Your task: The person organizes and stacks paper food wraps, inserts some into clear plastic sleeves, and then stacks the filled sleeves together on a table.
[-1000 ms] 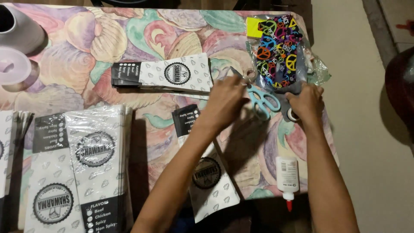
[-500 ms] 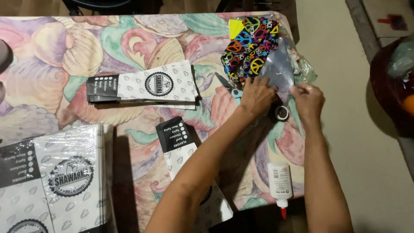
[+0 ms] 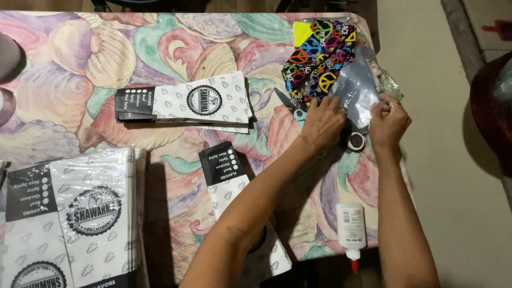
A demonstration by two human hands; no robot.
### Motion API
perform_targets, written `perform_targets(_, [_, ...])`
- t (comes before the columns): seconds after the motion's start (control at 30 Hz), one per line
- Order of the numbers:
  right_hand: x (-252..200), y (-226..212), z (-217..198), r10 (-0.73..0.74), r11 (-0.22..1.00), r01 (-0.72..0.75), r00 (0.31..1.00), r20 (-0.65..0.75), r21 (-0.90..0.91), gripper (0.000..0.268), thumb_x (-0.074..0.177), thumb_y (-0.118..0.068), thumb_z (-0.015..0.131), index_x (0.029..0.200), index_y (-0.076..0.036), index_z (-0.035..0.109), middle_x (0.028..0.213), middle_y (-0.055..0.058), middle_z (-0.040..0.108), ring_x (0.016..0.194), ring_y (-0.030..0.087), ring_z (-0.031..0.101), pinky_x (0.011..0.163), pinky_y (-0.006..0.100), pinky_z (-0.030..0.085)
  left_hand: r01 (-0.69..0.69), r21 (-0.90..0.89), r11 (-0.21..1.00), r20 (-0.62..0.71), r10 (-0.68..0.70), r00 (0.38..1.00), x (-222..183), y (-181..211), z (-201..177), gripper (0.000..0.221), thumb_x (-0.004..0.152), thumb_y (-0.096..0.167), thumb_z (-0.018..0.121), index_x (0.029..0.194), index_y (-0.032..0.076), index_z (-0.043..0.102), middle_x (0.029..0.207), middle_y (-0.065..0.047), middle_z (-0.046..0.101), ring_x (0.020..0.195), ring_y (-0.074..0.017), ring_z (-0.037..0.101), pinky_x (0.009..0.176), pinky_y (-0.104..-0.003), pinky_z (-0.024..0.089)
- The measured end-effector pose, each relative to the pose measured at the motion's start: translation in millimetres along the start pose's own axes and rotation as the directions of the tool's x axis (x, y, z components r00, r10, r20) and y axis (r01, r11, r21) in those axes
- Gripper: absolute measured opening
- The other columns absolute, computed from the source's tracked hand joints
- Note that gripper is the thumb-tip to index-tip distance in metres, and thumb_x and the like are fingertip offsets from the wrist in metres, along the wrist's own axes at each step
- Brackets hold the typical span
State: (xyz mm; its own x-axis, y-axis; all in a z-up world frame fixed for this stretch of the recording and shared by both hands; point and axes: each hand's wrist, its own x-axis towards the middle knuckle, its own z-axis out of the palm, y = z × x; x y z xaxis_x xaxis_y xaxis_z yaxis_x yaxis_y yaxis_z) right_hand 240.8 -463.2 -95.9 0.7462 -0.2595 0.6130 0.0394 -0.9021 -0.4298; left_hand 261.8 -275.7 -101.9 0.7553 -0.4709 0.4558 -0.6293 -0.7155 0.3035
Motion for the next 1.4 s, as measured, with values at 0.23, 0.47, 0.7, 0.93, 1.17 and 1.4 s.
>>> perform_targets(0.23, [17,-4,-4,0.225,0.918,-0.233,0.972,0.060,0.322,0.018,0.091,0.000,0.077,0.107,-0.007,0.077,0.083,0.009,0.073,0.071,0.017,0.069,0.065,0.031,0.056,0.007,-0.041,0.999,-0.110,-0.012,0.994,6,9,-11,0.022,0.077,0.029,0.077,0.088,0.011,0.074,0.100,-0.009,0.056,0.095,-0.0323,0.057,0.080,-0.048,0.041])
perform_targets(0.47, [23,-44,-33,0.280,0.818,-0.352,0.935,0.220,0.455,0.052,0.078,0.004,0.088,0.120,-0.004,0.059,0.090,0.008,0.062,0.073,0.014,0.068,0.070,0.031,0.061,0.108,-0.036,0.994,-0.186,-0.113,0.976,15,13,-16,0.011,0.081,0.018,0.071,0.084,0.009,0.078,0.108,-0.013,0.054,0.100,-0.0353,0.054,0.075,-0.046,0.040])
perform_targets(0.7, [-4,-37,-30,-0.221,0.973,0.225,0.973,0.064,-0.060,0.019,0.077,-0.002,0.089,0.083,-0.009,0.072,0.098,0.012,0.056,0.095,0.038,0.062,0.090,0.043,0.050,0.132,0.015,0.991,-0.285,-0.122,0.951,21,-2,-9,0.010,0.078,0.014,0.068,0.074,0.008,0.075,0.098,-0.015,0.056,0.092,-0.0357,0.056,0.070,-0.047,0.038])
perform_targets(0.93, [-13,-40,-20,-0.089,0.976,0.138,0.959,0.270,-0.170,0.015,0.087,-0.024,0.088,0.098,-0.015,0.083,0.092,0.009,0.066,0.096,0.034,0.063,0.089,0.043,0.052,0.060,0.034,0.998,-0.255,-0.049,0.966,22,-8,7,0.008,0.078,0.012,0.068,0.073,0.009,0.074,0.095,-0.013,0.058,0.092,-0.0342,0.054,0.071,-0.048,0.038])
perform_targets(1.17, [-12,-21,-3,-0.090,0.973,0.146,0.952,0.294,-0.176,0.025,0.083,-0.010,0.080,0.106,-0.019,0.083,0.098,0.009,0.062,0.102,0.033,0.064,0.087,0.045,0.056,0.059,-0.105,0.993,-0.055,-0.065,0.996,15,-7,6,0.028,0.084,0.024,0.072,0.110,0.018,0.067,0.108,-0.005,0.052,0.108,-0.0299,0.049,0.082,-0.047,0.040])
perform_targets(1.4, [3,-52,-22,-0.234,0.971,0.238,0.967,0.099,-0.033,0.015,0.081,0.001,0.081,0.088,-0.011,0.077,0.089,0.011,0.065,0.091,0.036,0.067,0.084,0.044,0.055,0.093,-0.041,0.995,0.006,-0.093,0.996,15,0,21,0.096,0.075,0.052,0.085,0.151,0.021,0.037,0.128,-0.002,0.059,0.128,-0.0239,0.051,0.101,-0.050,0.043])
